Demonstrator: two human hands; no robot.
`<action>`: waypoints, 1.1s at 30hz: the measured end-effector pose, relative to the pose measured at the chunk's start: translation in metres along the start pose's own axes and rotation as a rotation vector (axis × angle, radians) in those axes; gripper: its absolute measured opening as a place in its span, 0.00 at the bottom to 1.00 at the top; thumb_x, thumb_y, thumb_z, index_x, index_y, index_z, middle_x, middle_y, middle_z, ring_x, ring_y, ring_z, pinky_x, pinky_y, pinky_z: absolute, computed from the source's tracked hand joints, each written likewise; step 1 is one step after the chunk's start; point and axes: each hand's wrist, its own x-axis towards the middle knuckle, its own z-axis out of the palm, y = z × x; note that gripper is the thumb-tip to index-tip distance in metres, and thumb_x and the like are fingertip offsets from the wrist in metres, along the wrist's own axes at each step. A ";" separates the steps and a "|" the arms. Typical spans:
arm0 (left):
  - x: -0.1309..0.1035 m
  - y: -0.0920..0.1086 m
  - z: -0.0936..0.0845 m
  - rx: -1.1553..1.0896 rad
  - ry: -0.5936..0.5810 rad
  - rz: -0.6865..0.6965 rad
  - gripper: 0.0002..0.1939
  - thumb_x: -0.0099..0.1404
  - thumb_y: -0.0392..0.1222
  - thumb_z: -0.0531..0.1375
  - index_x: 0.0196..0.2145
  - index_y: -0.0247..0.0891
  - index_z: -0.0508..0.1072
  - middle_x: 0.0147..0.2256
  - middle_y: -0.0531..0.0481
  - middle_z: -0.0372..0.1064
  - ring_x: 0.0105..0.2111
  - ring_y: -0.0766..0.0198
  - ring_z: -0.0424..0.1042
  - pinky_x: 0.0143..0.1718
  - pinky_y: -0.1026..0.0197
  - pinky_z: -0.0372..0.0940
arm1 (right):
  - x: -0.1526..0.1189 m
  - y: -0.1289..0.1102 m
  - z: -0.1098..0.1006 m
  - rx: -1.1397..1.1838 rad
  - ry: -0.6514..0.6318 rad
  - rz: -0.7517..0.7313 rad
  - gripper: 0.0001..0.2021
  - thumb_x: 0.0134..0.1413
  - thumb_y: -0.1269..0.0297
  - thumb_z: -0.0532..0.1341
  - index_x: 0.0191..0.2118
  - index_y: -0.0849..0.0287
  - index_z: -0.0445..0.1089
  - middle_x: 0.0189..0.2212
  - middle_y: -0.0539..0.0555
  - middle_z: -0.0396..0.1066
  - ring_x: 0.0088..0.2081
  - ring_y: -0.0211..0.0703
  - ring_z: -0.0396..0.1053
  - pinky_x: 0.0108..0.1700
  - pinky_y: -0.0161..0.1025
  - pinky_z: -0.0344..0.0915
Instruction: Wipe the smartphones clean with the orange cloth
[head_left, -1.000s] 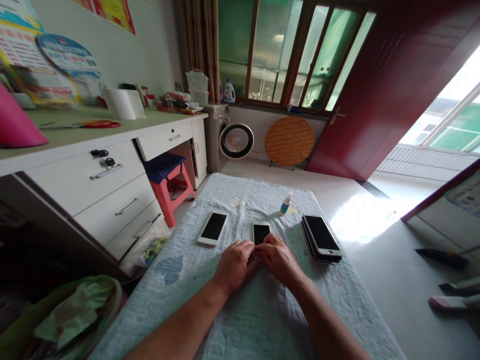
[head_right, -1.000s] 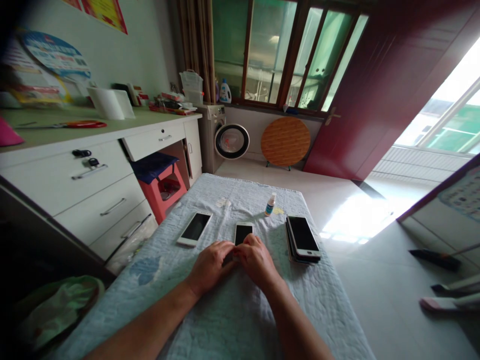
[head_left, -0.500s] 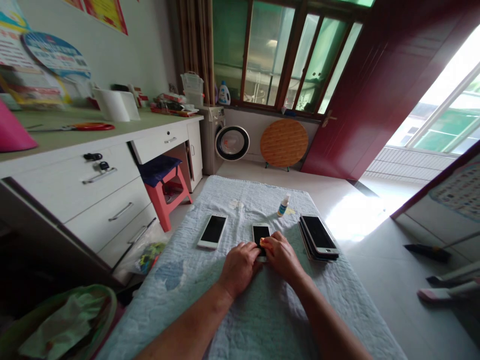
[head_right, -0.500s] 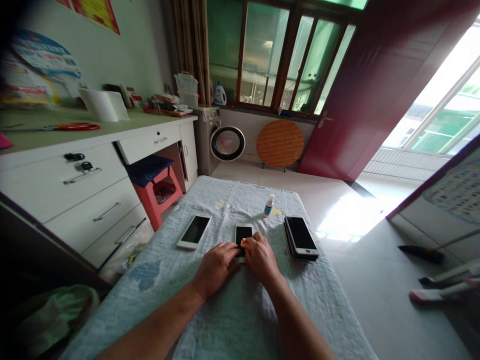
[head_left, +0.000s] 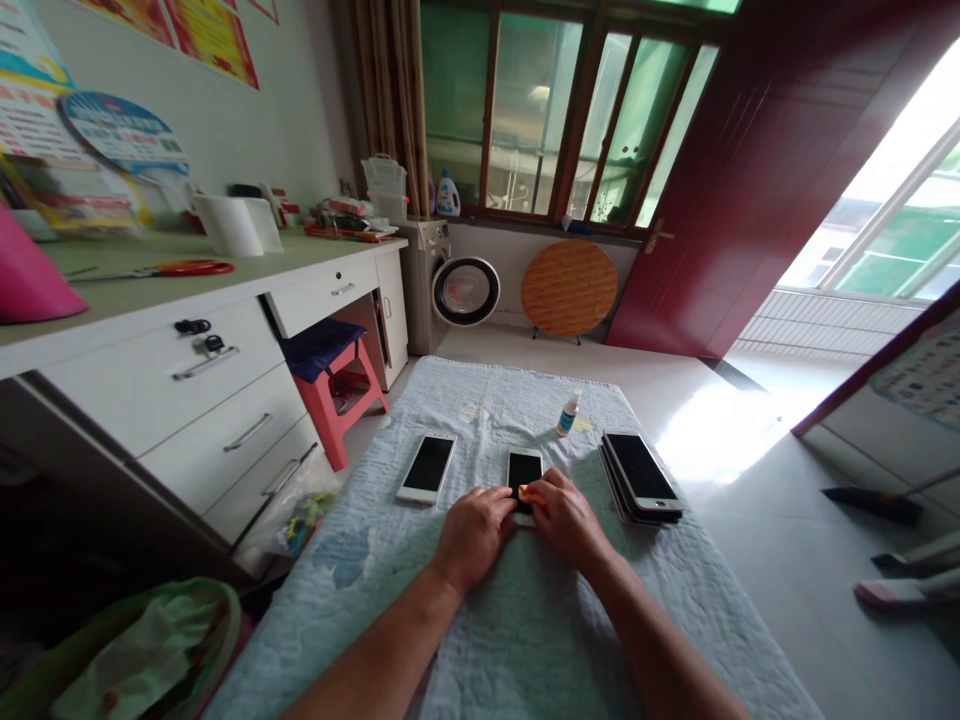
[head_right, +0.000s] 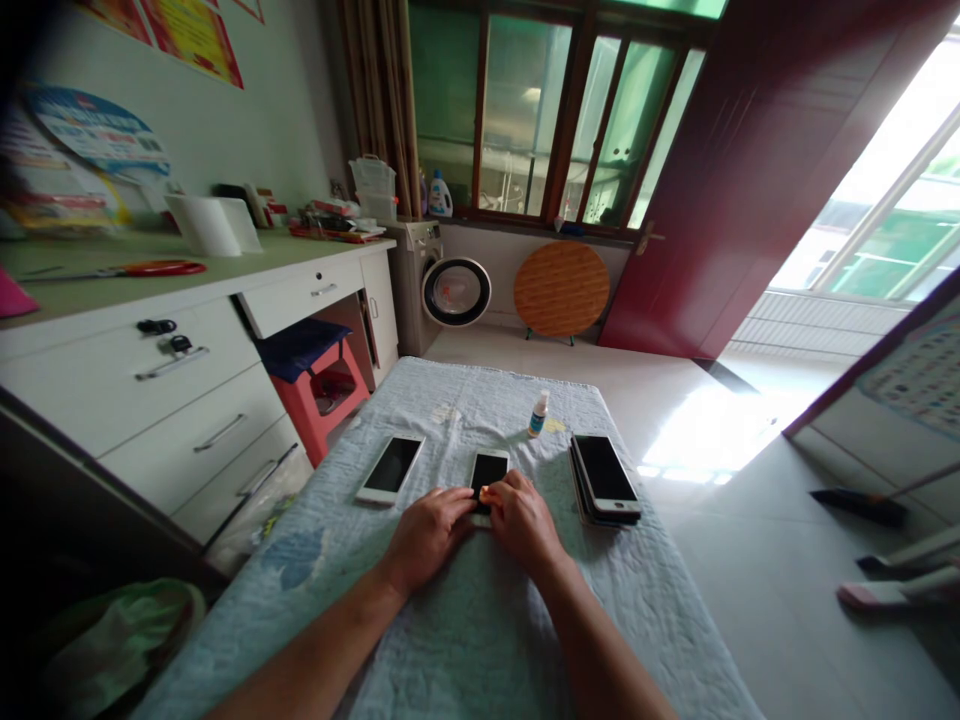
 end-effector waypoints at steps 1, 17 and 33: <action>0.000 -0.001 0.001 0.006 0.000 -0.005 0.11 0.66 0.36 0.60 0.46 0.41 0.75 0.50 0.50 0.72 0.48 0.57 0.71 0.52 0.56 0.64 | 0.000 0.001 0.000 -0.015 0.005 0.007 0.12 0.50 0.77 0.55 0.34 0.58 0.74 0.33 0.53 0.66 0.37 0.40 0.65 0.42 0.35 0.61; -0.001 -0.004 0.004 -0.063 0.031 0.023 0.11 0.67 0.39 0.58 0.47 0.43 0.75 0.49 0.51 0.73 0.46 0.57 0.71 0.50 0.55 0.65 | 0.006 -0.001 0.008 -0.031 0.064 -0.026 0.12 0.53 0.79 0.55 0.35 0.58 0.74 0.34 0.53 0.66 0.38 0.41 0.64 0.44 0.36 0.61; -0.002 -0.003 0.005 -0.033 0.047 0.055 0.12 0.70 0.41 0.55 0.48 0.42 0.73 0.49 0.50 0.73 0.44 0.57 0.71 0.49 0.55 0.65 | 0.006 -0.003 0.008 -0.059 0.060 -0.057 0.11 0.57 0.75 0.56 0.35 0.57 0.75 0.33 0.53 0.66 0.37 0.41 0.62 0.42 0.36 0.61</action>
